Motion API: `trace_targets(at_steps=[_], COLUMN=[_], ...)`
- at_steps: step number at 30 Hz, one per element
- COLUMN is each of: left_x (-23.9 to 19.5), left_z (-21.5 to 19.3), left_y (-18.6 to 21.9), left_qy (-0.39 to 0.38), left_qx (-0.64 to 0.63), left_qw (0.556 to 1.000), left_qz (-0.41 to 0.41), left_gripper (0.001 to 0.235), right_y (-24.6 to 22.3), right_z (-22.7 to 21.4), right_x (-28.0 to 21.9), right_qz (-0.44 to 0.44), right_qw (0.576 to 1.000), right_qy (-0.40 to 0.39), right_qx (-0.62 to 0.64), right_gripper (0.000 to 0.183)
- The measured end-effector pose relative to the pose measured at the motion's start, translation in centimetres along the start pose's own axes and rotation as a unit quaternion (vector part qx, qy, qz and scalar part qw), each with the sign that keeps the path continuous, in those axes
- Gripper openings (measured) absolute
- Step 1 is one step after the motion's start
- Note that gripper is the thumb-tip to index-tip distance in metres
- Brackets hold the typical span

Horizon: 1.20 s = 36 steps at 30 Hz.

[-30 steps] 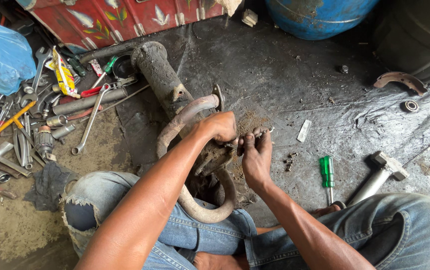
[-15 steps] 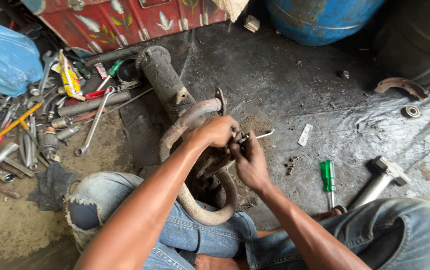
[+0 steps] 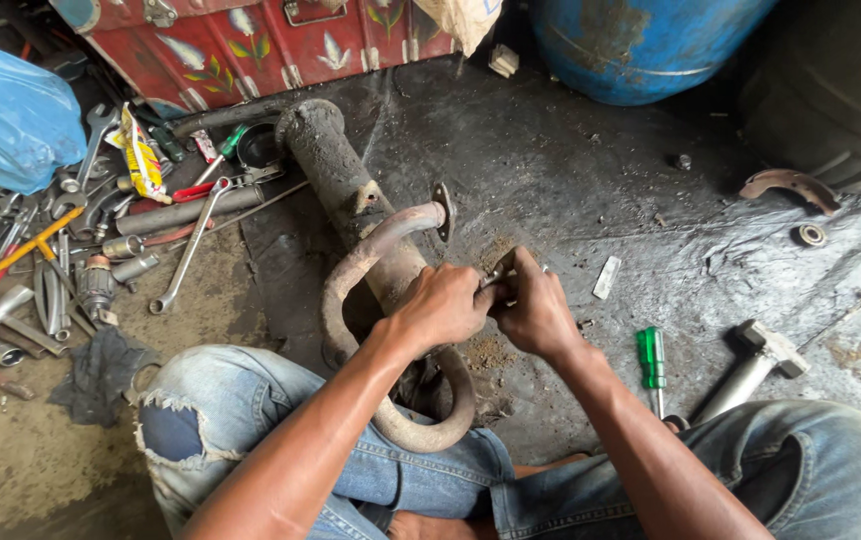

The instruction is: The person sits on the floor and uses a wrench to loosen and remove bolts from a rusty exhaust pipe. They then use a screwdriver to pry at the pipe's flange and continue to work on the bolts with the wrench.

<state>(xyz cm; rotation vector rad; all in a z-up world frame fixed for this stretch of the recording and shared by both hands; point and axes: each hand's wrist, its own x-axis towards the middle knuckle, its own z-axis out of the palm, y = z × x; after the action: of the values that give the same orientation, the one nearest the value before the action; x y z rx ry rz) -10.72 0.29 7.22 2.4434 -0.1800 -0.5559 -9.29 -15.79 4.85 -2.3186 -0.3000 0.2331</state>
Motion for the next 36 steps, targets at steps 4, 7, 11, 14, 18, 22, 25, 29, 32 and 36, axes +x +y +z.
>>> trace_targets(at_steps=[4,7,11,14,18,22,25,29,32,36], left_x=[0.8,1.1,0.7,0.6,0.8,0.1,0.0,-1.2,-2.6,-3.3], left_z=[1.4,2.0,2.6,4.2,5.4,6.0,6.9,5.8,4.3,3.3], left_y=[-1.6,-2.0,-2.7,-4.1,-5.1,-6.2,-5.8,-4.9,-4.0,-3.6], left_qy=[0.001,0.052,0.070,0.205,0.216,0.171,0.247,0.247,0.222,0.187], left_qx=[0.019,0.033,0.018,0.058,0.032,-0.052,-0.040,-0.019,-0.039,-0.029], left_qw=[1.000,0.996,0.997,0.971,0.968,0.980,0.959,0.960,0.969,0.979], left_qz=[-0.014,0.066,0.009,0.108,0.122,0.084,0.134,0.130,0.102,0.071], left_gripper=[0.050,0.043,0.038,0.030,0.025,0.022,0.027,0.026,0.028,0.050], right_y=[3.3,5.8,9.0,10.4,9.2,5.6,2.1,-1.2,-1.9,-2.1], right_z=[-1.0,1.0,4.5,6.3,6.4,3.4,0.2,-0.2,-0.1,0.1], right_x=[3.1,5.3,6.9,6.7,5.9,5.5,4.9,2.7,2.1,1.9], right_qz=[-0.173,-0.320,-0.146,-0.186,-0.029,-0.111,-0.165,-0.252,-0.282,-0.282], right_qw=[0.985,0.938,0.973,0.977,0.989,0.991,0.961,0.907,0.879,0.882], right_qy=[-0.001,-0.017,-0.132,-0.066,-0.113,-0.046,-0.081,-0.057,-0.016,0.015], right_qx=[-0.002,-0.129,-0.124,-0.083,-0.095,-0.057,-0.206,-0.332,-0.384,-0.376], right_gripper=[0.041,0.039,0.015,0.009,0.014,0.021,0.021,0.032,0.036,0.023])
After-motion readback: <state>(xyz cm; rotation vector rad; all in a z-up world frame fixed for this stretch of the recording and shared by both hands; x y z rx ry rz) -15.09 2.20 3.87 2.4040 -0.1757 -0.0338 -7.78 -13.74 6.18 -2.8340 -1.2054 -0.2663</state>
